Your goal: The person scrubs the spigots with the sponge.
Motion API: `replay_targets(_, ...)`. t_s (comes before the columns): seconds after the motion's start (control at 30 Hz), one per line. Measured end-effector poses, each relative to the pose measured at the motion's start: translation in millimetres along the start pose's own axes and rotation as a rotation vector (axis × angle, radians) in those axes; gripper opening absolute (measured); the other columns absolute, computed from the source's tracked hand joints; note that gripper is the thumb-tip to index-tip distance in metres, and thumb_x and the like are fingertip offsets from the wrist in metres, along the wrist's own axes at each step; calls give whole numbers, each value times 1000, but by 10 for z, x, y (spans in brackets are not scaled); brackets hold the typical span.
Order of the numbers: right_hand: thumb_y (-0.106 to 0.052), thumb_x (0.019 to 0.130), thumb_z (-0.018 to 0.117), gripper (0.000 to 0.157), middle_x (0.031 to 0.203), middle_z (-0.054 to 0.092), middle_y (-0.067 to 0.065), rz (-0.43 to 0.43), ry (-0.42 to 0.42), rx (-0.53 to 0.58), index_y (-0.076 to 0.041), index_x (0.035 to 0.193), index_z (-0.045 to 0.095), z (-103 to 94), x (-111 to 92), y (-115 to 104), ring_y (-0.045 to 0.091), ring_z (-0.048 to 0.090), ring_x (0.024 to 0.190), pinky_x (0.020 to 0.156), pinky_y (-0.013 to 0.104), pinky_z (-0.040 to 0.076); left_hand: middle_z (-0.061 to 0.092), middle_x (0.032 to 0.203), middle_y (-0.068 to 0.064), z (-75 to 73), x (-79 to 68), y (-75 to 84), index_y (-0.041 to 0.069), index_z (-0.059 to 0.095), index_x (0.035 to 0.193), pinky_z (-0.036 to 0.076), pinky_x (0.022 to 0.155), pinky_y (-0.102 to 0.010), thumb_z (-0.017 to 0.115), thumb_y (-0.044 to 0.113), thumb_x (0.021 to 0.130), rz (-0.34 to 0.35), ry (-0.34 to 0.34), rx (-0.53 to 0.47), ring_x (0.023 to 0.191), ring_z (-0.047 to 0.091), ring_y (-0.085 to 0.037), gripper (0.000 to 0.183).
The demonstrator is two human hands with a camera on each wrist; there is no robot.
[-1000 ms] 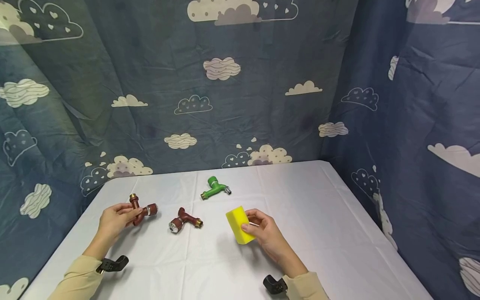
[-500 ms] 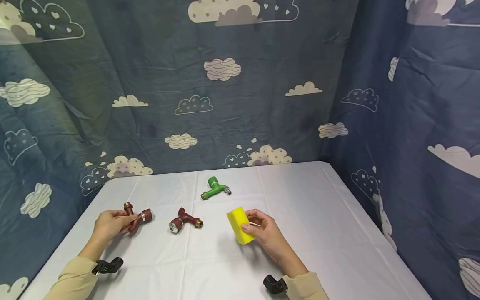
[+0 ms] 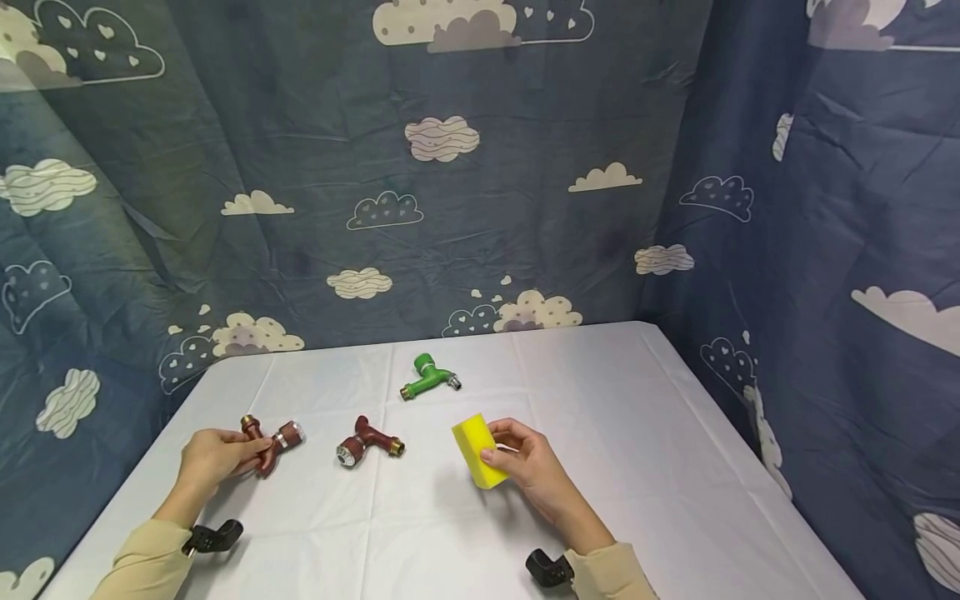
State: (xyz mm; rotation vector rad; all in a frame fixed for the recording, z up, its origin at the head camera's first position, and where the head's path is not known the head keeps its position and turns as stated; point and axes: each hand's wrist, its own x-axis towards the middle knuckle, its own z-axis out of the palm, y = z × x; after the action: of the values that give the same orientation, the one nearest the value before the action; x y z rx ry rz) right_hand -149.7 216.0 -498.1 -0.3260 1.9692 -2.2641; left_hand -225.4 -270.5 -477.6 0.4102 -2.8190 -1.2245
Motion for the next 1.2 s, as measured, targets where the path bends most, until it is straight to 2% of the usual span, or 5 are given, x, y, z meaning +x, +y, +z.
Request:
replay_targets(0.23,-3,98,69,25,120,66,1,-10,-7,4,-8,122,63,-7,-1,-5,15,68,106,92,27,64,70,57,-1,4,9,-37,-5,80,82,46,58,-26,90,35,85,44,61,117,68,67,-22,41)
replay_targets(0.63,-4,97,70,26,120,66,2,13,23,-4,-5,122,62,5,-8,-38,16,67,106,92,27,64,69,57,0,-63,20,97,1,75,80,47,60,-32,89,28,85,103,55,242,65,66,-21,31)
replay_targets(0.83,-4,97,69,26,120,66,2,15,34,-3,-6,122,63,1,-9,-32,16,68,106,92,28,64,76,72,-12,-93,49,356,-5,75,96,43,56,-30,84,24,89,153,52,265,62,67,-20,31)
replay_targets(1.03,-3,97,69,25,119,66,1,9,35,4,-8,120,64,-11,-12,-25,16,68,105,91,27,64,80,101,-22,-31,122,724,-5,71,122,54,58,-30,81,29,94,194,-15,241,72,73,-21,45)
replay_targets(1.2,-4,97,69,24,119,66,1,5,31,3,-8,120,64,-20,-10,-26,15,68,105,91,27,64,80,112,-22,78,191,984,0,71,131,62,66,-34,82,33,95,245,-76,183,78,77,-21,50)
